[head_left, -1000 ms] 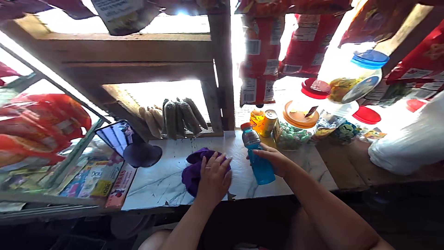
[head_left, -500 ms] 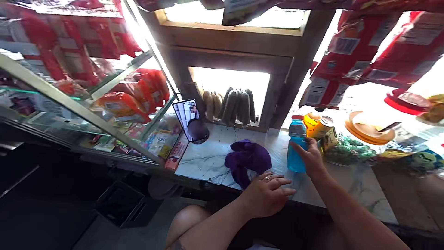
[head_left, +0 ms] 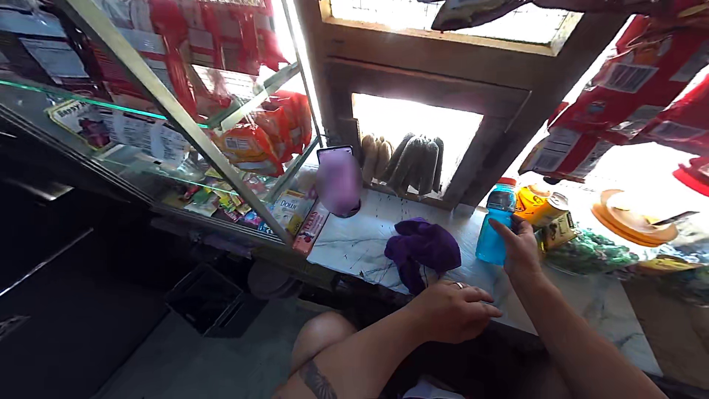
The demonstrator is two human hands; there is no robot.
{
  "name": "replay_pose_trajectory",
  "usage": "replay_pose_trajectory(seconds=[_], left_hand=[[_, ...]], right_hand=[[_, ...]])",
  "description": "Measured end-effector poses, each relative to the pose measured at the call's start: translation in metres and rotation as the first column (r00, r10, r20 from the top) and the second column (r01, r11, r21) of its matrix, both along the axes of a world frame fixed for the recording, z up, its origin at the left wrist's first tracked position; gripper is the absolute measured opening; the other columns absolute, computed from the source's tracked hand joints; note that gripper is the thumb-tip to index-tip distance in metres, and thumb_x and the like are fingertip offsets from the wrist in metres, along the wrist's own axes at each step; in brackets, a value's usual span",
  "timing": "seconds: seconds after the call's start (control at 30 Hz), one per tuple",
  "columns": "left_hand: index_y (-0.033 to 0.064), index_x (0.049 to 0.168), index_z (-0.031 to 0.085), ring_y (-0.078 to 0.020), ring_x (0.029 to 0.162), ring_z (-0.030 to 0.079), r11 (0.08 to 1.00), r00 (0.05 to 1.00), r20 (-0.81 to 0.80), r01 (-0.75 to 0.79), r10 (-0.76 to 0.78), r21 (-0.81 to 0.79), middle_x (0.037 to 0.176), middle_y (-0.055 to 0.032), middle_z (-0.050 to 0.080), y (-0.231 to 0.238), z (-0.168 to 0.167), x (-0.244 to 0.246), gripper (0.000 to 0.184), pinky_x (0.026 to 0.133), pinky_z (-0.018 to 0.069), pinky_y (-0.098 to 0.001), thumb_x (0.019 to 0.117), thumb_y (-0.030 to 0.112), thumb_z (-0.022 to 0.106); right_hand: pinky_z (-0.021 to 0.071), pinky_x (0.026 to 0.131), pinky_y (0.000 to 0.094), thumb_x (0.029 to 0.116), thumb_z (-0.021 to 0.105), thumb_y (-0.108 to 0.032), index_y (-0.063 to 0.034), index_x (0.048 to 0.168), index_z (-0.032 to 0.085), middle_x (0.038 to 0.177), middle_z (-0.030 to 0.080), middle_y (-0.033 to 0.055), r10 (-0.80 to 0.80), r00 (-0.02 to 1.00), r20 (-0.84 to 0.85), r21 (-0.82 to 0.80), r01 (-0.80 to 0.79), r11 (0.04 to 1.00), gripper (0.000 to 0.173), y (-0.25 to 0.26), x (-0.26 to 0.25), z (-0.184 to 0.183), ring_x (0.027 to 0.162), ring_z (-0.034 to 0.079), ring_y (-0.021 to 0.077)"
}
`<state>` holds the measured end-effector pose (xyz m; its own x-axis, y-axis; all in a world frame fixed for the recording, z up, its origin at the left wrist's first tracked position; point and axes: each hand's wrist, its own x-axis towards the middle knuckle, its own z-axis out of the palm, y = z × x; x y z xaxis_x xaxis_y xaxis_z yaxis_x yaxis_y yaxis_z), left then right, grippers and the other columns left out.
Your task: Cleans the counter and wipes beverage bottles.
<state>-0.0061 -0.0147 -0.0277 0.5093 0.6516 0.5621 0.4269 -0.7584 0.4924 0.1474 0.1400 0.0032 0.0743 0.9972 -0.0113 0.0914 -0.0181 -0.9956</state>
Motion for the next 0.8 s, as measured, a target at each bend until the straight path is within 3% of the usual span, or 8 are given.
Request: replay_pose_trajectory(seconds=[0.2, 0.33, 0.47, 0.63, 0.8], left_hand=[[0.012, 0.121, 0.072, -0.0265, 0.115, 0.068, 0.999, 1.0, -0.016, 0.02, -0.02, -0.027, 0.126, -0.0107, 0.07, 0.001, -0.001, 0.002, 0.026, 0.096, 0.0544, -0.0451, 0.102, 0.017, 0.055], [0.014, 0.122, 0.072, -0.025, 0.115, 0.068, 0.999, 0.999, -0.032, 0.03, -0.031, -0.036, 0.126, -0.0091, 0.07, 0.001, -0.002, 0.003, 0.026, 0.094, 0.0551, -0.045, 0.102, 0.018, 0.056], [0.0156, 0.12, 0.072, -0.0223, 0.115, 0.068, 0.999, 0.999, -0.043, 0.028, -0.029, -0.035, 0.126, -0.0064, 0.07, 0.0, -0.002, 0.003, 0.025, 0.095, 0.0559, -0.0438, 0.1024, 0.021, 0.055], [0.0159, 0.12, 0.073, -0.0216, 0.112, 0.069, 0.999, 0.998, -0.042, 0.04, -0.042, -0.026, 0.123, -0.0056, 0.071, 0.001, -0.004, 0.002, 0.026, 0.091, 0.057, -0.0437, 0.1028, 0.022, 0.053], [0.0161, 0.119, 0.073, -0.0206, 0.109, 0.07, 0.998, 0.997, -0.055, 0.047, -0.049, -0.036, 0.119, -0.0042, 0.073, 0.001, -0.005, 0.001, 0.026, 0.09, 0.0574, -0.042, 0.1026, 0.02, 0.053]], right_hand=[[0.055, 0.088, 0.0326, 0.0864, 0.078, -0.012, 0.0032, 0.138, 0.048, 0.125, 0.059, 0.0183, -0.108, 0.994, -0.001, 0.07, 0.108, 0.992, 0.062, 0.007, -0.013, 0.0, 0.104, 0.063, 0.0171], [0.0551, 0.09, 0.0387, 0.0813, 0.082, -0.008, 0.0055, 0.136, 0.047, 0.122, 0.058, 0.0222, -0.197, 0.98, -0.011, 0.152, 0.196, 0.969, 0.066, 0.01, -0.022, -0.004, 0.106, 0.062, 0.0245], [0.0506, 0.096, 0.0445, 0.077, 0.086, -0.013, 0.0059, 0.131, 0.055, 0.123, 0.057, 0.0244, -0.305, 0.951, 0.05, 0.298, 0.277, 0.913, 0.065, 0.021, -0.028, -0.016, 0.112, 0.058, 0.0312], [0.0469, 0.102, 0.0446, 0.0819, 0.083, -0.018, 0.0063, 0.133, 0.054, 0.13, 0.053, 0.0278, -0.383, 0.92, 0.08, 0.37, 0.329, 0.869, 0.064, 0.032, -0.038, -0.028, 0.119, 0.054, 0.0349], [0.0428, 0.108, 0.0439, 0.0878, 0.075, -0.025, 0.0082, 0.143, 0.041, 0.138, 0.046, 0.0318, -0.35, 0.924, 0.151, 0.463, 0.247, 0.851, 0.074, 0.031, -0.034, -0.05, 0.128, 0.048, 0.0372]])
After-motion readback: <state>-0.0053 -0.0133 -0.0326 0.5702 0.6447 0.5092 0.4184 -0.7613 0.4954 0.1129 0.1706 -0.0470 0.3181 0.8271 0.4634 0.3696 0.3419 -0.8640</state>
